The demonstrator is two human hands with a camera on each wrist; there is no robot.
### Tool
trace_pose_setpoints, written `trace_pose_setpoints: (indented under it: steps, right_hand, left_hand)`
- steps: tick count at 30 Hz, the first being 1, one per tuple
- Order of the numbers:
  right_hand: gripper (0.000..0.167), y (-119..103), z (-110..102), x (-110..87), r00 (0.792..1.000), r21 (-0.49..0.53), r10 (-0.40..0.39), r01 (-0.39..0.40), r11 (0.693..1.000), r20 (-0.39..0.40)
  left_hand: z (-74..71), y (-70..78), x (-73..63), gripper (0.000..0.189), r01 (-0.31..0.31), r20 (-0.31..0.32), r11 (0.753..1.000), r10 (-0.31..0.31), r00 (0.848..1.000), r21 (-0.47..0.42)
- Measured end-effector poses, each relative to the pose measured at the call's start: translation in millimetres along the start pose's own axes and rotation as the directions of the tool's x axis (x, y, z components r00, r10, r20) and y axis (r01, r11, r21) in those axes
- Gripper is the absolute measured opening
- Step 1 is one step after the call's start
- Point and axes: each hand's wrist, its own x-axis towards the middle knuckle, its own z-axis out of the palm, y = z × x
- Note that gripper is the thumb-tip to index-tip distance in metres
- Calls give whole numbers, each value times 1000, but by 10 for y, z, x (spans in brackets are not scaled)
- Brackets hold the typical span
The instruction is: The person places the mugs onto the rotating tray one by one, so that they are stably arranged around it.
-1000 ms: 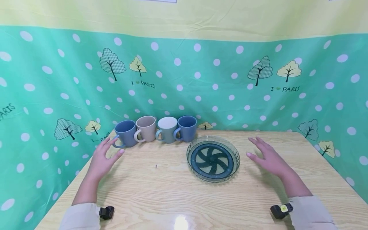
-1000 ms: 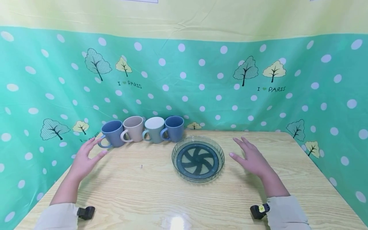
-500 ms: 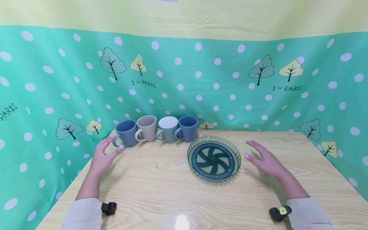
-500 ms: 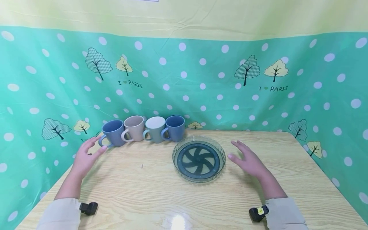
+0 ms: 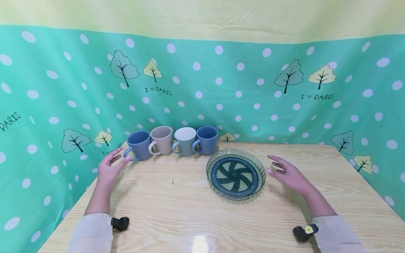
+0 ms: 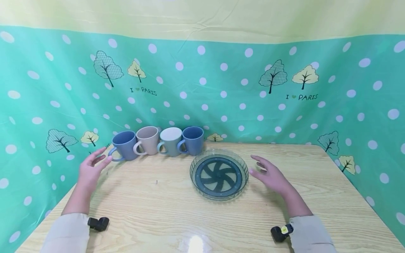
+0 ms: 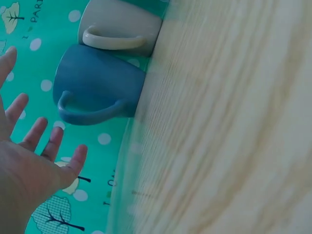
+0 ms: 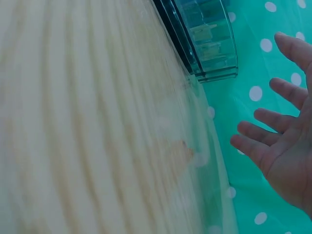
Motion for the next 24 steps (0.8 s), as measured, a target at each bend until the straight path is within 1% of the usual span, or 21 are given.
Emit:
trace_pose_setpoints:
  steps: [3,8,11,14,18,22,24]
  right_hand:
    - [62,-9,13,23,1000,35,0,0,999,6]
    - [59,-42,31,51,1000,101,-18,17,995,6]
    - [59,-59,49,75,1000,142,-27,26,989,11]
    - [60,-57,73,109,999,193,-24,19,981,24]
    - [62,-36,101,150,999,261,11,-21,965,38]
    - [63,-23,110,169,998,295,44,-58,954,53]
    - [63,-27,109,177,997,314,49,-68,947,68]
  left_hand:
    - [-9,-23,21,62,22,-12,999,-22,1000,-36]
    - [-8,-31,69,63,40,-20,998,-41,999,-45]
    - [6,-37,113,64,57,-25,996,-59,998,-66]
    - [24,-67,156,65,89,-24,991,-92,995,-98]
    - [51,-134,211,70,133,-16,973,-139,990,-188]
    - [66,-209,259,76,159,16,949,-160,987,-274]
    - [67,-234,275,77,166,26,946,-166,986,-279]
